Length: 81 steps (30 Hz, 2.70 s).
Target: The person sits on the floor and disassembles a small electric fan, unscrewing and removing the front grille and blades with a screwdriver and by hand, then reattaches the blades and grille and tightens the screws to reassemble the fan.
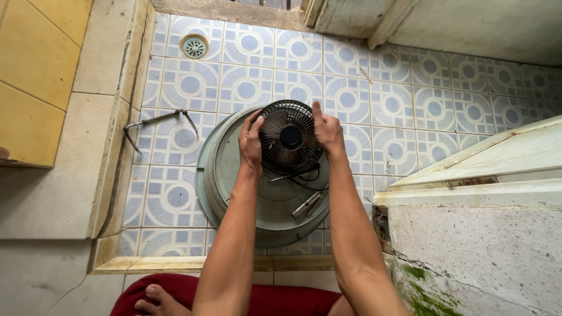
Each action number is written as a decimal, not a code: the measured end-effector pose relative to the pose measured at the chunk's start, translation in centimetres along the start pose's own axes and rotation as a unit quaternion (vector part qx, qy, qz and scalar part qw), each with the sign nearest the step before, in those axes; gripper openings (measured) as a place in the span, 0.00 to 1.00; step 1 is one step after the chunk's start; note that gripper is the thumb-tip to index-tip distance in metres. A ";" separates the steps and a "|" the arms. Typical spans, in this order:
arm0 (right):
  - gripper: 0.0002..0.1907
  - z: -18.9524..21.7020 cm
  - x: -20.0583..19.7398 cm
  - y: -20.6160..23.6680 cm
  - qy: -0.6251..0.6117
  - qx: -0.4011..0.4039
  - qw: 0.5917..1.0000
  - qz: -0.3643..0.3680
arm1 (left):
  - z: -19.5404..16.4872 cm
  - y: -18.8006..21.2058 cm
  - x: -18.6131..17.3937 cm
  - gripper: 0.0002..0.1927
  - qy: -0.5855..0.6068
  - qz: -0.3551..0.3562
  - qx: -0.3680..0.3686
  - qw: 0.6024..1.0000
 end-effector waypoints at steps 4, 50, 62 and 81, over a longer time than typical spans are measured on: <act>0.47 1.2 -0.1 0.1 0.014 -0.028 0.999 -0.021 | -0.3 -0.1 0.0 0.20 0.025 0.008 -0.008 1.000; 0.45 1.0 0.2 2.2 -0.003 0.048 0.998 -0.035 | -0.3 -0.8 0.5 0.26 -0.103 -0.039 0.033 0.993; 0.40 -0.3 1.1 0.5 -0.175 -0.042 0.983 0.026 | -1.0 -0.6 0.6 0.30 -0.190 -0.083 0.034 0.978; 0.45 -0.7 0.6 2.4 -0.079 -0.014 0.985 -0.155 | -0.6 -2.9 1.5 0.36 -0.206 -0.010 -0.002 0.979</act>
Point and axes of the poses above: each hand's wrist, its own y-axis away from the middle knuckle, its own x-axis out of the palm, z = x × y, the point moved 4 cm from there along -y, towards the middle knuckle, and after that the axes turned 6 degrees about z, right-handed, at the moved point
